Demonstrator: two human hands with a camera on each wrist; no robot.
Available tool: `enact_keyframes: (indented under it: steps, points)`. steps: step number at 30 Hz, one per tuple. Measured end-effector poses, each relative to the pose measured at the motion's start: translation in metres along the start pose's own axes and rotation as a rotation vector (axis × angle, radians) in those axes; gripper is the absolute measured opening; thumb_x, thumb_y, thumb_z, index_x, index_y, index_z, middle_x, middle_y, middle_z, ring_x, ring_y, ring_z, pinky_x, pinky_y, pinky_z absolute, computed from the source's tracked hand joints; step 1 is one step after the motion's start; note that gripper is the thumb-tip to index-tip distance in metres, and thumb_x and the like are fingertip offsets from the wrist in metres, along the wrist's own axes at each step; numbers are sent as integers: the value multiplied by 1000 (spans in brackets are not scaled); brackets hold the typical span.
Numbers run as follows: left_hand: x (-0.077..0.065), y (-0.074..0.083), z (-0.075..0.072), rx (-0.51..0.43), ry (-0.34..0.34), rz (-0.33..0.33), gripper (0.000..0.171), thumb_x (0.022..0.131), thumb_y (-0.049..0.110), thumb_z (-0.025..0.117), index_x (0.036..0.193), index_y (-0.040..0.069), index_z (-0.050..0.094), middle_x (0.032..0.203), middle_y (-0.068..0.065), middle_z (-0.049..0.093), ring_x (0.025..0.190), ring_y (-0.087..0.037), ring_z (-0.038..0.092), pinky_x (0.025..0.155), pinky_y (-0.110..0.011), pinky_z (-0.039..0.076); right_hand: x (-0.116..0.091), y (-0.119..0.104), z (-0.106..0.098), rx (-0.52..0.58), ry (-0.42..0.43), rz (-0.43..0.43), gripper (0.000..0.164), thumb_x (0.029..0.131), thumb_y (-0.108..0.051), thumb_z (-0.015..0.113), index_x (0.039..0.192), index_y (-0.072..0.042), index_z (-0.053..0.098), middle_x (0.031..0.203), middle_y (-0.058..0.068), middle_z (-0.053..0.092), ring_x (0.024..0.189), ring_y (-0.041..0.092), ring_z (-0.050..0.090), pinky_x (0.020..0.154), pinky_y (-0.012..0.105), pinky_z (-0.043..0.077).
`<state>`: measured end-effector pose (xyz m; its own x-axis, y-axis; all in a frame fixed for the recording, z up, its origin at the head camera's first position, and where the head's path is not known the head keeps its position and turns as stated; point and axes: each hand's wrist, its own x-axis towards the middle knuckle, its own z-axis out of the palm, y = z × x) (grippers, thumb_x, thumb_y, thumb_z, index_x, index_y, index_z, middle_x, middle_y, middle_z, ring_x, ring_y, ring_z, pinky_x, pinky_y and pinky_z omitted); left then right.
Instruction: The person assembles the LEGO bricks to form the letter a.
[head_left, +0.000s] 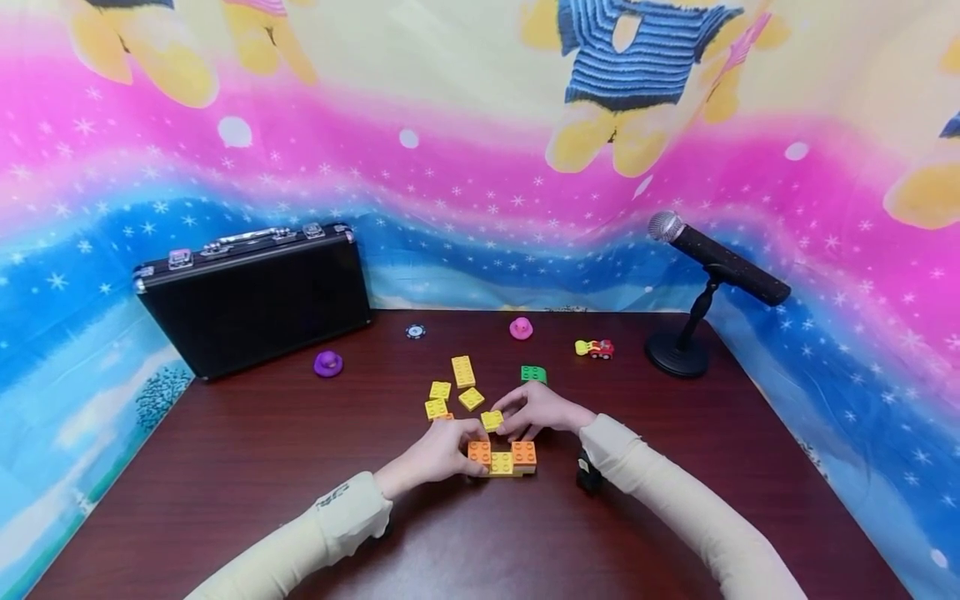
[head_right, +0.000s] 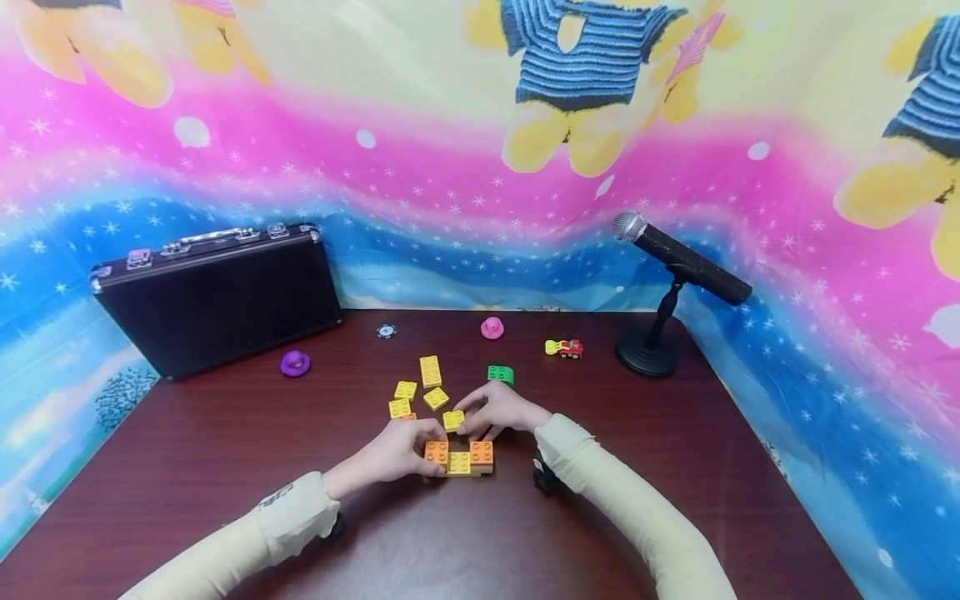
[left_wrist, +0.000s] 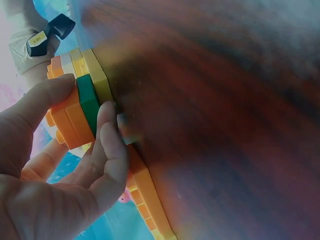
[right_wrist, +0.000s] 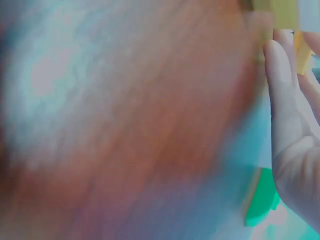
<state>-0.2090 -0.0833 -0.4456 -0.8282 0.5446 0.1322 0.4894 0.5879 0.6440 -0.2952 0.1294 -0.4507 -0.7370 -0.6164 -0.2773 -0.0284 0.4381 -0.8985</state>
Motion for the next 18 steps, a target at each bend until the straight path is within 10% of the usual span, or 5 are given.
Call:
enact_keyframes:
  steps: [18]
  points:
    - [0, -3, 1, 56, 44, 7, 32, 59, 18, 80, 80, 12, 57, 62, 5, 55, 51, -4, 43, 47, -21, 38, -26, -9, 2, 54, 113, -80, 41, 71, -22, 77, 107, -7, 63, 78, 6, 65, 44, 14, 42, 42, 25, 33]
